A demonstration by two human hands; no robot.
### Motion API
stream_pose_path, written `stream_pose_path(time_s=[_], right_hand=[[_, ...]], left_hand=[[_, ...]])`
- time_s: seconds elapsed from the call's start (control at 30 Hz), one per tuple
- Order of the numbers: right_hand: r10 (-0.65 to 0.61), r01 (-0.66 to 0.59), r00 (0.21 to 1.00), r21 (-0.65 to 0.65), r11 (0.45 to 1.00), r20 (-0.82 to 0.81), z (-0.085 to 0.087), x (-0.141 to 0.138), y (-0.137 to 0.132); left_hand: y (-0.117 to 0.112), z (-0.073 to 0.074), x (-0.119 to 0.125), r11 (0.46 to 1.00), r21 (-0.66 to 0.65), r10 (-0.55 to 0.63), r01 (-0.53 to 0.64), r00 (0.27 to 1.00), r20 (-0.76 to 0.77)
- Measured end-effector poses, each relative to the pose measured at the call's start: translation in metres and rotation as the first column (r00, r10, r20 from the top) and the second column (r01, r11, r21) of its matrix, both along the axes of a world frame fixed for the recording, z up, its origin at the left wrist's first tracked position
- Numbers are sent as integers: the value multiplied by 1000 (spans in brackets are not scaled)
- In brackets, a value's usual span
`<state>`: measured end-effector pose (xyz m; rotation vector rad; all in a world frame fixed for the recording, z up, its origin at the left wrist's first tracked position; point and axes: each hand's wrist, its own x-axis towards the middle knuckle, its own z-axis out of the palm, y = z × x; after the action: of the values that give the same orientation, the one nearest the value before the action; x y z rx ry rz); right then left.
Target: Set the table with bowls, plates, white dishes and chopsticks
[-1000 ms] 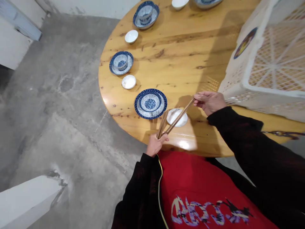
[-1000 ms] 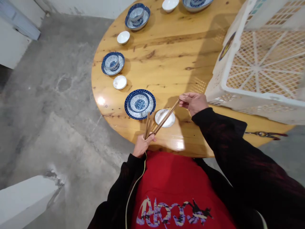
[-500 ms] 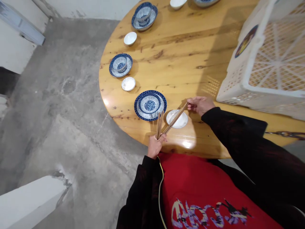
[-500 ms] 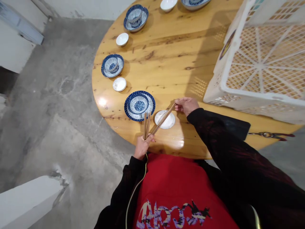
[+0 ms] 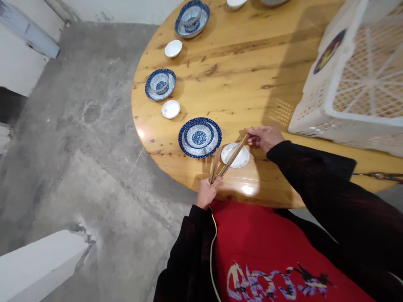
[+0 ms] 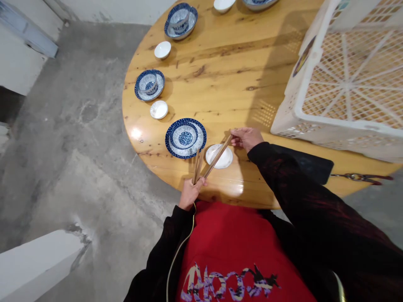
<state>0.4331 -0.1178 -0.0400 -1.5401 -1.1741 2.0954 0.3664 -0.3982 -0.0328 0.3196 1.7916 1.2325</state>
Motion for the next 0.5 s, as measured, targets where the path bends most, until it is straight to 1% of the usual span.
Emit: stream_pose_path(time_s=[0.07, 0.17, 0.23, 0.3, 0.33, 0.4, 0.5], right_hand=[[-19, 18, 1000, 21, 1000, 17, 7, 0, -5], [-72, 69, 996, 54, 996, 53, 18, 4, -10], [-131, 125, 989, 92, 988, 66, 26, 14, -14], [-199, 188, 978, 136, 973, 70, 33, 31, -24], [-230, 217, 971, 161, 963, 68, 36, 43, -32], [-283, 266, 958, 213, 940, 54, 39, 68, -54], [-352, 330, 936, 319, 888, 9, 37, 105, -102]], left_hand=[[-1, 4, -2, 1000, -7, -5, 5, 1000, -29], [-5, 12, -8, 998, -58, 13, -18, 996, -92], [-11, 17, -14, 991, -114, 47, -63, 989, -143], [-17, 22, -21, 979, -169, 74, -110, 976, -204], [-21, 24, -25, 975, -181, 85, -129, 968, -235], [-27, 28, -32, 974, -164, 103, -154, 954, -280], [-34, 33, -43, 986, -104, 96, -130, 953, -286]])
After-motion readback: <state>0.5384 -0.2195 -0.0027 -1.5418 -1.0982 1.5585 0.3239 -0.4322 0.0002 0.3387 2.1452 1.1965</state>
